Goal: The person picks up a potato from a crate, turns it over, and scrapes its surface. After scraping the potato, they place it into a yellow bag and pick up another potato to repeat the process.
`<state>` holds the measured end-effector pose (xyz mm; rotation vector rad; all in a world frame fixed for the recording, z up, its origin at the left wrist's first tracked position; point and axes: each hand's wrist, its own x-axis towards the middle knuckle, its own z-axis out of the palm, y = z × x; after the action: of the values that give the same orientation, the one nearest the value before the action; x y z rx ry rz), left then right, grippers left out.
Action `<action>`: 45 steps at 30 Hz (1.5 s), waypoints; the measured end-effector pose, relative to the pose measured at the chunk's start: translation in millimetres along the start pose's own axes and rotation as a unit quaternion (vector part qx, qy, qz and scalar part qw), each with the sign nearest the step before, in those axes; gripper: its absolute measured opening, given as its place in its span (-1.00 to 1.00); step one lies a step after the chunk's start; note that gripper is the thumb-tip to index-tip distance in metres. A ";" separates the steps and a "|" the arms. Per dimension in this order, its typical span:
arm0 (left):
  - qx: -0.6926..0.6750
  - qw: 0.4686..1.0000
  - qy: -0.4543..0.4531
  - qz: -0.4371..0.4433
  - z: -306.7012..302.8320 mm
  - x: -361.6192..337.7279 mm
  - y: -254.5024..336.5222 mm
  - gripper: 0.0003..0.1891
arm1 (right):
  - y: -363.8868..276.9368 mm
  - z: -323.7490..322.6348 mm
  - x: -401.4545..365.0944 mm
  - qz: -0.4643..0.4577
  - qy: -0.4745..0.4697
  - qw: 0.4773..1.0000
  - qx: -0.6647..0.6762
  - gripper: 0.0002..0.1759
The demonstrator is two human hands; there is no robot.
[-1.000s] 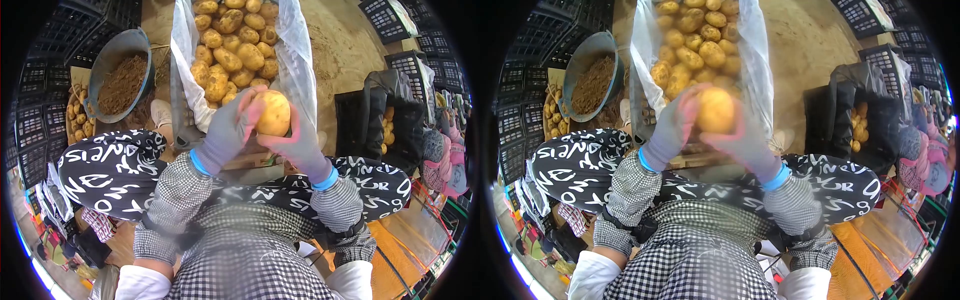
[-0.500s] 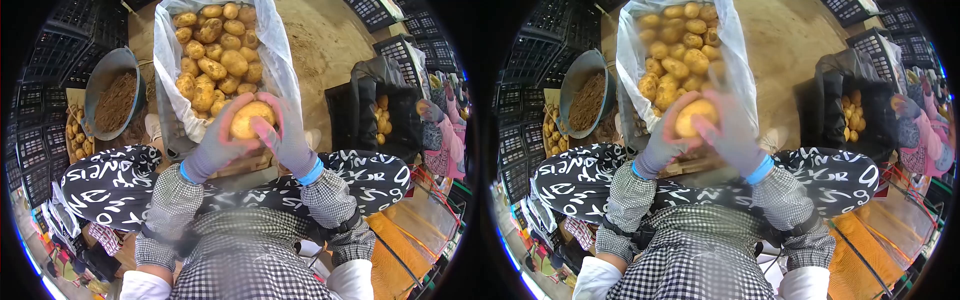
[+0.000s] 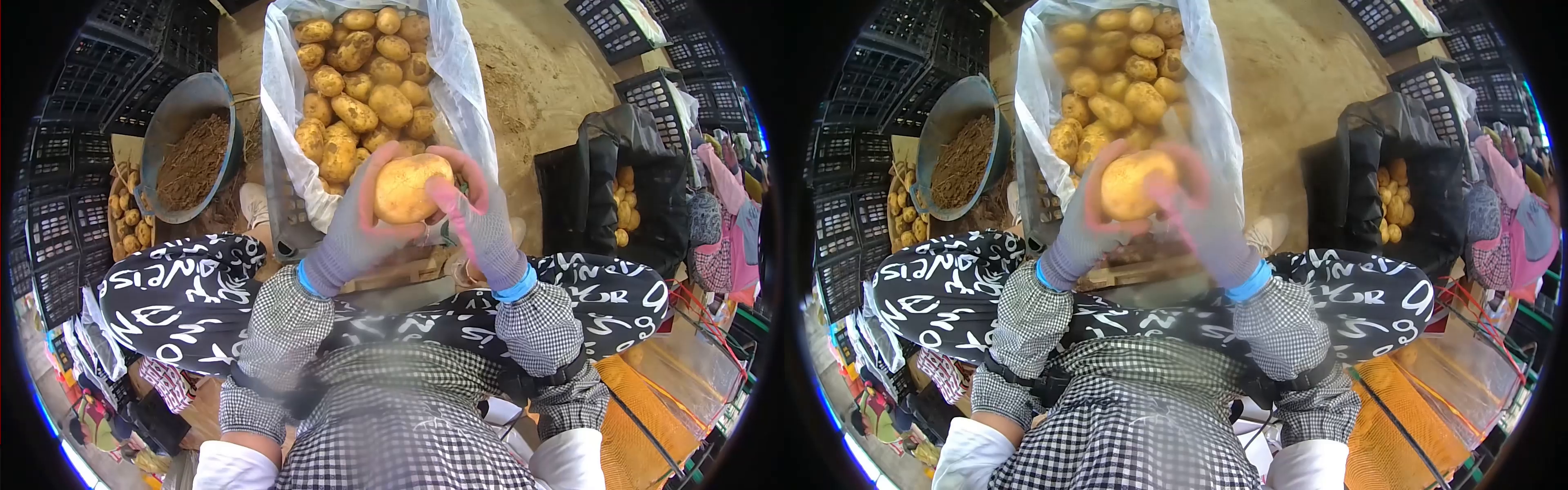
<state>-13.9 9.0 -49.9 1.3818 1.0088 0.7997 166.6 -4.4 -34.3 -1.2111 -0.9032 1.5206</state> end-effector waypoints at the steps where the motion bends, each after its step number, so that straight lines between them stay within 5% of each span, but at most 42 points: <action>1: -0.019 1.000 -0.004 -0.021 0.2 -0.4 0.4 -0.03 | 0.8 -0.5 0.0 -0.008 0.001 1.000 -0.021 -0.54; 5: -0.023 0.999 -0.012 -0.026 1.6 -1.0 1.5 -0.03 | 1.2 -7.0 1.5 -0.040 0.012 0.994 -0.099 -0.38; 13: 0.139 0.977 0.006 0.162 -7.0 3.3 -17.7 -0.17 | -5.9 -4.9 1.4 0.025 -0.043 0.997 -0.063 -0.46; 16: -0.035 0.999 0.014 0.009 0.2 -0.9 -7.5 -0.21 | 5.8 -2.0 0.3 -0.030 -0.044 0.995 -0.079 -0.63; 21: -0.113 0.992 -0.014 -0.060 3.8 -5.4 -4.8 -0.27 | 6.5 -2.5 -2.9 -0.030 -0.033 0.991 -0.128 -0.64; 25: 0.173 0.979 -0.027 0.108 6.3 -6.3 -10.7 -0.32 | 23.8 -5.0 0.0 0.012 0.058 0.996 -0.064 -0.59; 27: 0.002 1.000 -0.012 0.022 8.3 -8.5 -10.1 -0.36 | 16.5 -5.8 -1.0 0.024 0.049 0.998 0.017 -0.58; 31: -0.224 0.974 0.004 -0.034 2.4 -4.6 -16.1 -0.50 | 9.9 -3.3 -4.1 0.026 -0.022 0.999 -0.042 -0.56; 35: -0.259 0.964 0.044 -0.035 -1.6 -4.5 -19.8 -0.62 | 17.6 -3.9 -3.1 -0.074 -0.068 0.984 -0.148 -0.58; 37: -0.320 0.943 0.060 -0.073 -0.4 -3.2 -14.2 -0.61 | 18.2 -6.2 -5.0 -0.057 -0.070 0.986 -0.137 -0.55; 40: -0.061 0.994 0.054 -0.071 -7.1 -3.0 -2.3 -0.54 | 14.9 -5.3 -9.0 0.021 -0.067 0.997 -0.044 -0.51; 45: -0.184 0.974 0.098 -0.088 8.7 -4.6 -11.4 -0.47 | 19.2 -5.4 -8.3 0.110 -0.038 0.992 -0.047 -0.54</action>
<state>-9.0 0.6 -61.4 0.8963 1.0562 0.9477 167.9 -17.6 -51.4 -1.3641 -0.9235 1.7246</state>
